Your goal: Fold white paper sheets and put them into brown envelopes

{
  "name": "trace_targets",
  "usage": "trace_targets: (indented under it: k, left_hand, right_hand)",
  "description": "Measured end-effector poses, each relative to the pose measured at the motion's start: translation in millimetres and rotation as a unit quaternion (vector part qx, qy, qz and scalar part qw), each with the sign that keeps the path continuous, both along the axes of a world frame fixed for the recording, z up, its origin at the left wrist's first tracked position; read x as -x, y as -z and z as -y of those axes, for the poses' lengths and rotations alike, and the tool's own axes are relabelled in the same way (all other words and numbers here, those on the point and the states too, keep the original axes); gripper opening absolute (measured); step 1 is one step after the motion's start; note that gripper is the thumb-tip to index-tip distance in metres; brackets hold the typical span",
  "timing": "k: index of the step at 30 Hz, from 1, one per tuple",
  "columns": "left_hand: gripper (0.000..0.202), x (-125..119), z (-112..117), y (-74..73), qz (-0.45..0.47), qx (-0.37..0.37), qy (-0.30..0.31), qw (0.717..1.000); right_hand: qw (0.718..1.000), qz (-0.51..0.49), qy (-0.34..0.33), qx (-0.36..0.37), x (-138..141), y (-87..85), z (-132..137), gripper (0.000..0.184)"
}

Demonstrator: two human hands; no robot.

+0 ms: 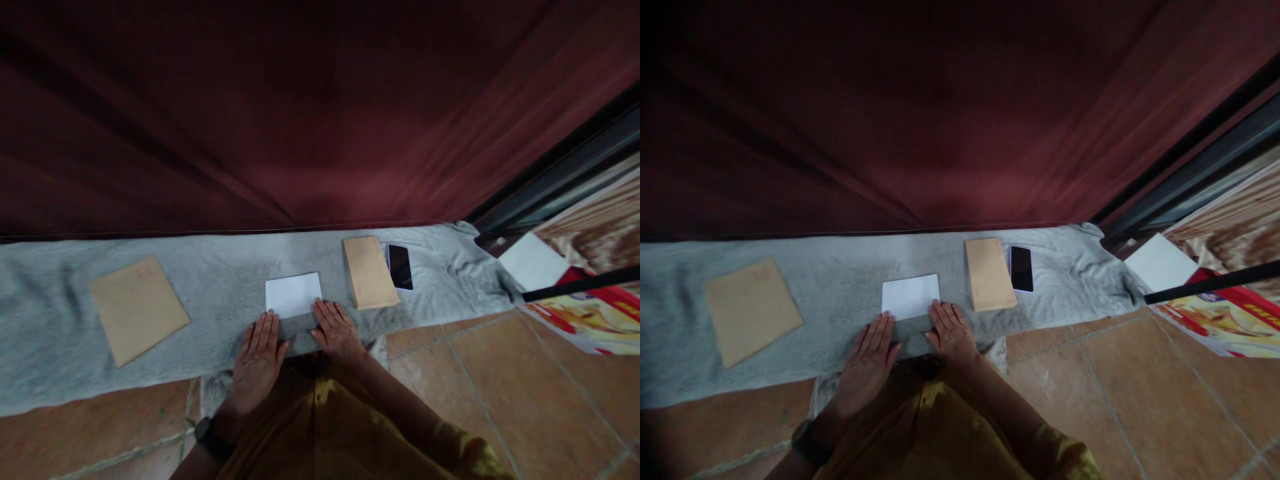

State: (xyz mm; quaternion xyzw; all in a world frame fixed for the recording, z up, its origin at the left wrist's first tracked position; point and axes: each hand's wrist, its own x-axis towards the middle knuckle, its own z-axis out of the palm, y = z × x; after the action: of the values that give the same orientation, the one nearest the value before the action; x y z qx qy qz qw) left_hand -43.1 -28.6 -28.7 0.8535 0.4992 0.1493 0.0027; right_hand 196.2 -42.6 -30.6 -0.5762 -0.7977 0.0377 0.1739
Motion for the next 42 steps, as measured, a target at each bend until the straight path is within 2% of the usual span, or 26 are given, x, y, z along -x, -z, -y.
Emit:
trace_targets:
  k: [3, 7, 10, 13, 18, 22, 26, 33, 37, 42]
  left_hand:
    - [0.062, -12, -9, -6.3, 0.01, 0.005, -0.002, 1.0]
    - [0.059, -46, -36, -11.3, 0.033, 0.031, 0.015, 0.999]
    - [0.058, -67, -57, -6.1, 0.03, 0.047, 0.011, 0.998]
    - [0.059, -75, -68, 2.9, 0.033, 0.048, 0.001, 0.998]
    - [0.061, -72, -69, 10.5, 0.052, 0.025, -0.014, 0.998]
    - [0.06, -74, -67, 9.1, 0.044, 0.025, -0.017, 0.999]
    - [0.059, -73, -68, 7.2, 0.035, 0.03, -0.019, 0.999]
    - [0.066, -38, -77, 7.4, 0.071, 0.01, -0.076, 0.995]
    - [0.071, -26, -77, 9.3, 0.088, -0.004, -0.091, 0.992]
    - [0.072, -29, -76, 11.6, 0.098, -0.025, -0.092, 0.991]
  right_hand:
    - [1.0, 0.002, 0.003, 0.0, 1, 1.3, -1, 0.057]
    - [1.0, 0.008, 0.003, 0.006, 1, 2.0, -2, 0.056]
    - [1.0, 0.007, 0.003, 0.01, 1, 0.4, -2, 0.055]
    - [1.0, -0.008, 0.005, 0.011, 1, -2.6, 0, 0.055]
    - [0.998, -0.049, 0.028, 0.019, 3, -8.4, -11, 0.045]
    - [0.996, -0.069, 0.047, 0.017, 9, -10.5, -39, 0.042]
    - [0.996, -0.048, 0.067, 0.019, 14, -6.2, -62, 0.044]
    - [0.995, -0.035, 0.09, 0.025, 13, -1.3, -67, 0.049]
    - [0.985, -0.056, 0.16, 0.041, 17, -7.3, -75, 0.048]
    - [0.959, -0.09, 0.263, 0.061, 24, -12.4, -98, 0.039]
